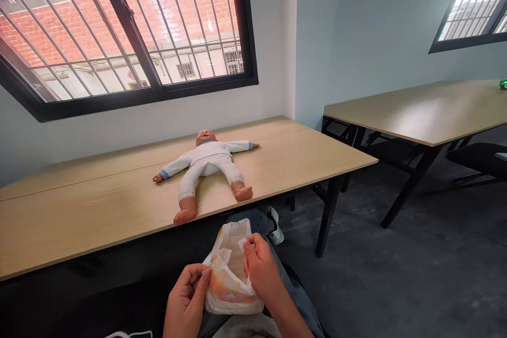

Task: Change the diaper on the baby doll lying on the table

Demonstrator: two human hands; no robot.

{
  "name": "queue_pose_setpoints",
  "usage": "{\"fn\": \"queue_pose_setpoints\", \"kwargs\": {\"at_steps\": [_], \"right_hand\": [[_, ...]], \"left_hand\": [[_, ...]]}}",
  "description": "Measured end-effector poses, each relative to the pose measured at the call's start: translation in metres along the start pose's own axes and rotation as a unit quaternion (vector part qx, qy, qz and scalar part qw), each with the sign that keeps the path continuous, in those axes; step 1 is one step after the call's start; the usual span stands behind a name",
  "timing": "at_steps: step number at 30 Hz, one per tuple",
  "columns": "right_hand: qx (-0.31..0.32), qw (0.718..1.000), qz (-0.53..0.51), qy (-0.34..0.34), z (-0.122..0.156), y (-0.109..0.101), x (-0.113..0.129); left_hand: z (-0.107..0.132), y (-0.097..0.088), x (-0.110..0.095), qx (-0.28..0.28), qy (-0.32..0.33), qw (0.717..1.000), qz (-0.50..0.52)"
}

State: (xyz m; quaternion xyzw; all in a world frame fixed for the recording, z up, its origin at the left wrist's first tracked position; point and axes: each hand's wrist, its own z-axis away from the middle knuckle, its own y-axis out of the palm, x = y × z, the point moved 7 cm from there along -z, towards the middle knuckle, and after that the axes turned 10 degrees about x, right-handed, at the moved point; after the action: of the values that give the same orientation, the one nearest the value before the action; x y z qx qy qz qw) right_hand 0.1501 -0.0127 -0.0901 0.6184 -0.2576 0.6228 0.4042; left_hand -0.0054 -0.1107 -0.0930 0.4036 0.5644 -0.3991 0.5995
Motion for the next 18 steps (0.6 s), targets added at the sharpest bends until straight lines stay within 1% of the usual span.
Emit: {"fn": "queue_pose_setpoints", "kwargs": {"at_steps": [4,7,9,11,14,16,18], "right_hand": [[0.017,0.999,0.031,0.010,-0.001,-0.003,0.001],[0.039,0.999,0.025,0.022,-0.001,-0.002,-0.001],[0.051,0.998,0.008,0.031,-0.001,-0.002,-0.005],[0.052,0.998,-0.011,0.037,-0.002,-0.004,-0.009],[0.032,0.998,-0.045,0.029,-0.005,-0.014,-0.011],[0.029,0.995,-0.088,0.023,-0.005,-0.019,-0.009],[0.047,0.987,-0.151,0.029,-0.004,-0.020,-0.006]], "left_hand": [[-0.001,0.000,0.001,0.015,-0.017,0.999,0.048],[-0.001,0.001,0.006,0.027,-0.039,0.995,0.092],[-0.002,-0.002,0.013,0.020,-0.067,0.989,0.127],[-0.003,-0.012,0.019,-0.009,-0.093,0.983,0.159],[-0.006,-0.037,0.021,-0.086,-0.111,0.970,0.200],[-0.007,-0.052,0.020,-0.126,-0.119,0.954,0.244],[-0.008,-0.061,0.018,-0.143,-0.128,0.933,0.303]]}}
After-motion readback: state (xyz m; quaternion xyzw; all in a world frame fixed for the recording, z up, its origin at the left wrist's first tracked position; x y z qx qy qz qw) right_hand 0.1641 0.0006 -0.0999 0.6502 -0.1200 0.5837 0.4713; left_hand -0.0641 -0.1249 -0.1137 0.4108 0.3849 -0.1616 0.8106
